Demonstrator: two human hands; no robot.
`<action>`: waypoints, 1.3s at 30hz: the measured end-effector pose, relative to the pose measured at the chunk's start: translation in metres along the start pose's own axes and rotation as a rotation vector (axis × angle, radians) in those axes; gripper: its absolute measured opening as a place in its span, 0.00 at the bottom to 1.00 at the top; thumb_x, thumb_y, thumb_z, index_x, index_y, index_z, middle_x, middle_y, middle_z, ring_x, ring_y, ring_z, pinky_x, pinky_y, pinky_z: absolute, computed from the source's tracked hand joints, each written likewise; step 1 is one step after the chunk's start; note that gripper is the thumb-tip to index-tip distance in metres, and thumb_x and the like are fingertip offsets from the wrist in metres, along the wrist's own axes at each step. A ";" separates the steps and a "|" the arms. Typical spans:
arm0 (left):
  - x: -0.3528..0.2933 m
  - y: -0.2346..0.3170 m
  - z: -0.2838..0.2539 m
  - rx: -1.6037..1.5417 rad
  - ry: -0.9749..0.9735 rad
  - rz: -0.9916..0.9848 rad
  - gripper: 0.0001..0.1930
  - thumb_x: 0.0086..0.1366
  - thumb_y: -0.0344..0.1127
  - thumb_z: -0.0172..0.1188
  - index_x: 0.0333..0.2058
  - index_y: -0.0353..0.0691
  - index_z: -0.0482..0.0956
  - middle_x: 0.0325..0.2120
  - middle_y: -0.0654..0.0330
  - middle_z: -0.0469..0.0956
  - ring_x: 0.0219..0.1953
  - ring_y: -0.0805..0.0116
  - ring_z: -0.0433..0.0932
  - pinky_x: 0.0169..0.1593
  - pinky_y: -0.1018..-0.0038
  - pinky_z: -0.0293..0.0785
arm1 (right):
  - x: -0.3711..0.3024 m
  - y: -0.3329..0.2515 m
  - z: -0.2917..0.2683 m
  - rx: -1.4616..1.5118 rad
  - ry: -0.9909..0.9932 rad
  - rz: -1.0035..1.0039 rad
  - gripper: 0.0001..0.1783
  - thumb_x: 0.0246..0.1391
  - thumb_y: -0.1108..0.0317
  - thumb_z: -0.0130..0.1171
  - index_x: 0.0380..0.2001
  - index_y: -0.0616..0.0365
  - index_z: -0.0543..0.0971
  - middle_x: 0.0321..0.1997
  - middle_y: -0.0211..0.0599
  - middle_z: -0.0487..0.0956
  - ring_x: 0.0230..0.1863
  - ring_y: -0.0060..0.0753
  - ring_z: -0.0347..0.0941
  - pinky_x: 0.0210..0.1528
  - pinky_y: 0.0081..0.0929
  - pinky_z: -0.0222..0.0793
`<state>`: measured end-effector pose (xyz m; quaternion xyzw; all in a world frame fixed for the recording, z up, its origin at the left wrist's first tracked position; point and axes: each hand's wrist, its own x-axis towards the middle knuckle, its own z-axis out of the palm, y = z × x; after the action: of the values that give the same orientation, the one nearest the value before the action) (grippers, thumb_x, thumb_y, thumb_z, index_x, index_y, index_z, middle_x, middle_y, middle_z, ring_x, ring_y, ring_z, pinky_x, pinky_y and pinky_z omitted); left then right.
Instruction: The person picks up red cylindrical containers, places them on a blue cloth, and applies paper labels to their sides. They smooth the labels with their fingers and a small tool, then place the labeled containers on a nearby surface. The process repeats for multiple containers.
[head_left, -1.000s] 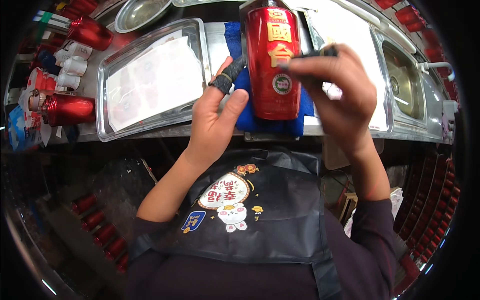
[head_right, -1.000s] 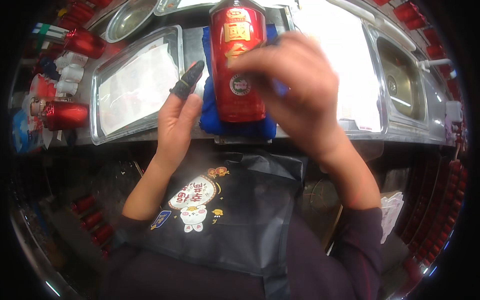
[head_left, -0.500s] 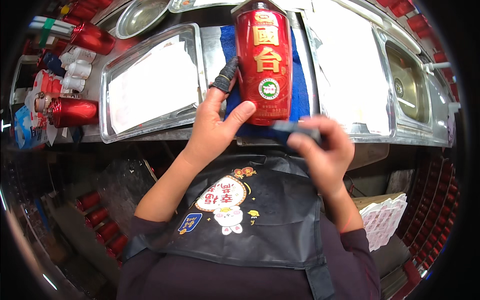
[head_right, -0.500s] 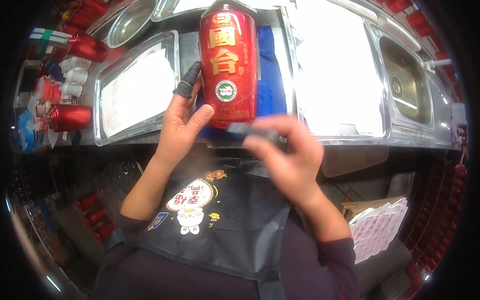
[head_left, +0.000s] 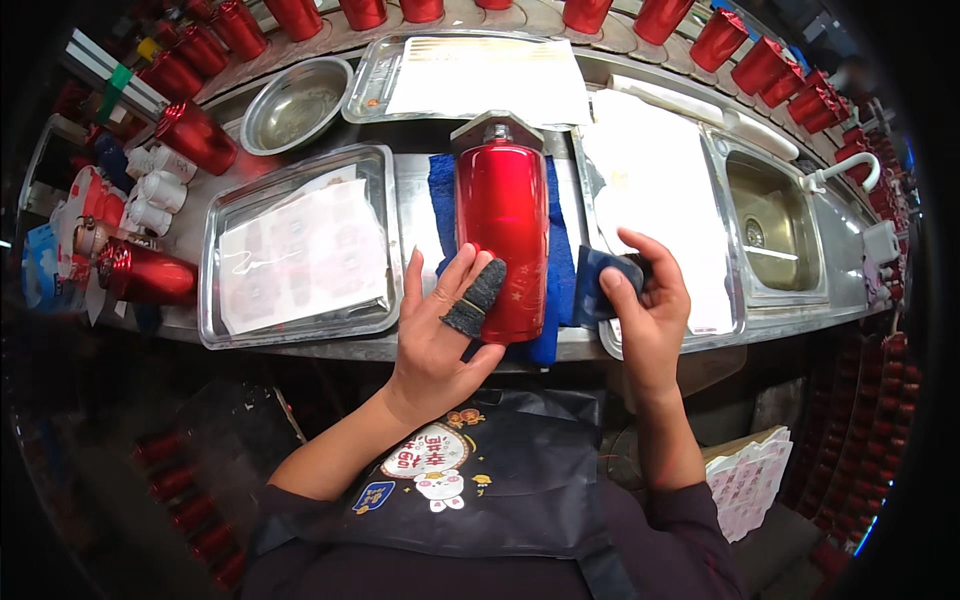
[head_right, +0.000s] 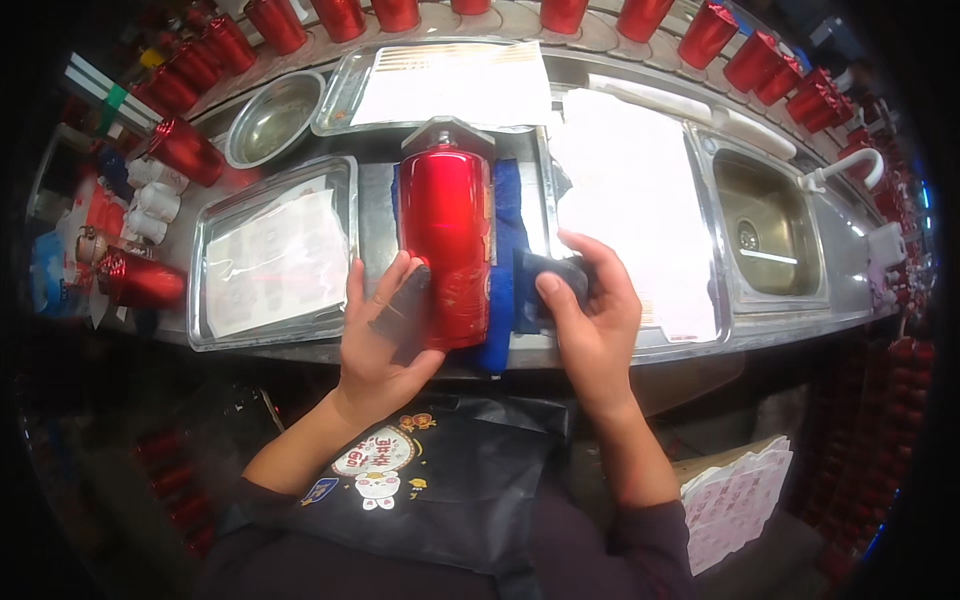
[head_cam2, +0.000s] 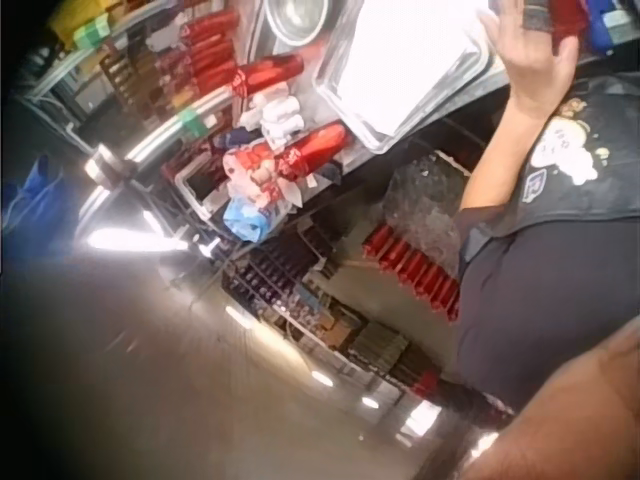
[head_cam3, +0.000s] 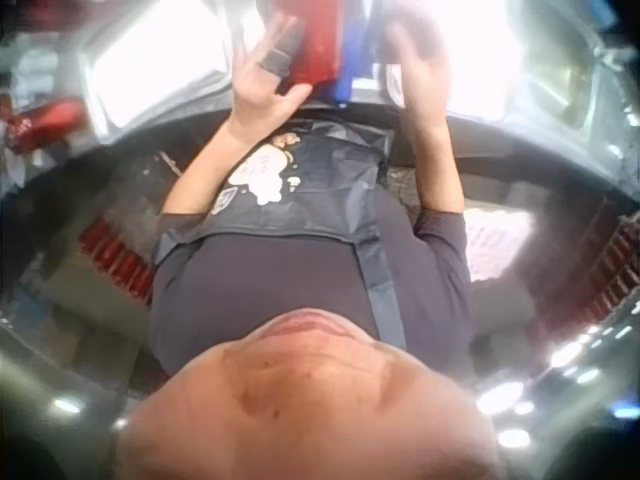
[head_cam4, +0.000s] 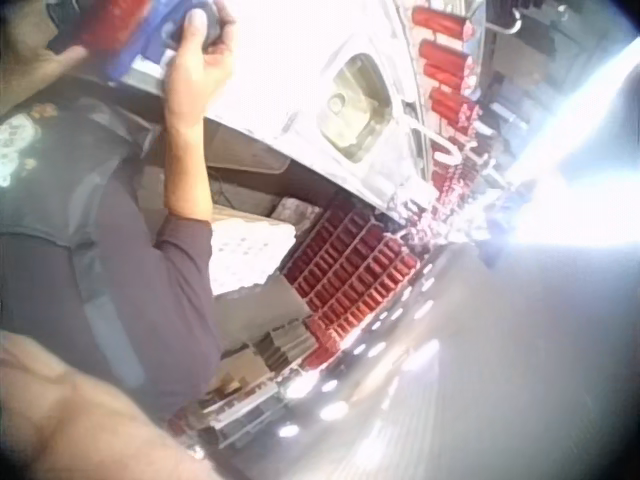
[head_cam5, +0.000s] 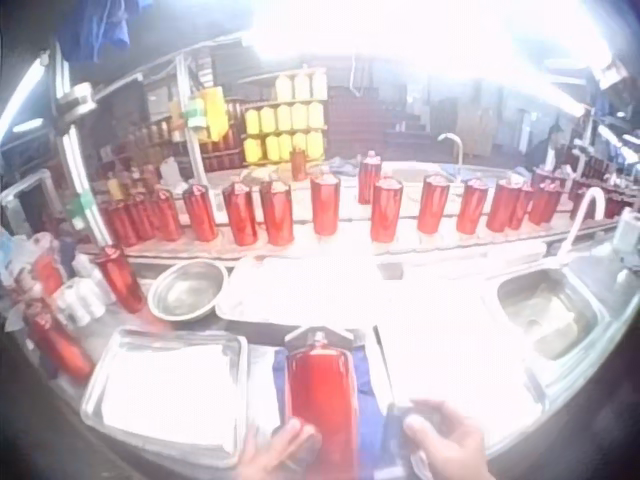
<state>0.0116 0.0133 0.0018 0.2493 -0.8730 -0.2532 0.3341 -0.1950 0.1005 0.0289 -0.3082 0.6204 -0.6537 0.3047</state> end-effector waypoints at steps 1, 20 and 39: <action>0.001 0.001 0.002 -0.002 -0.003 0.009 0.36 0.48 0.29 0.71 0.59 0.33 0.74 0.60 0.48 0.74 0.68 0.51 0.66 0.70 0.40 0.46 | 0.010 -0.003 0.001 -0.012 -0.027 -0.004 0.11 0.60 0.79 0.58 0.46 0.66 0.78 0.40 0.30 0.79 0.39 0.15 0.73 0.42 0.14 0.70; 0.052 -0.047 -0.050 -0.095 0.000 -0.021 0.41 0.56 0.42 0.70 0.65 0.31 0.65 0.63 0.41 0.68 0.67 0.48 0.67 0.72 0.44 0.42 | 0.357 0.076 0.014 -0.491 -0.073 0.122 0.17 0.40 0.63 0.74 0.21 0.66 0.80 0.20 0.37 0.78 0.19 0.29 0.71 0.23 0.31 0.67; 0.256 -0.087 -0.001 -0.478 0.115 -0.065 0.18 0.75 0.46 0.51 0.43 0.33 0.78 0.34 0.58 0.82 0.40 0.72 0.78 0.50 0.74 0.72 | 0.218 -0.043 0.056 -0.530 -0.186 -0.484 0.12 0.51 0.66 0.62 0.29 0.66 0.81 0.22 0.31 0.78 0.26 0.17 0.70 0.32 0.21 0.66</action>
<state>-0.1315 -0.2072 0.0663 0.2051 -0.7594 -0.4483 0.4246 -0.2885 -0.1028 0.0800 -0.5721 0.6470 -0.4927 0.1059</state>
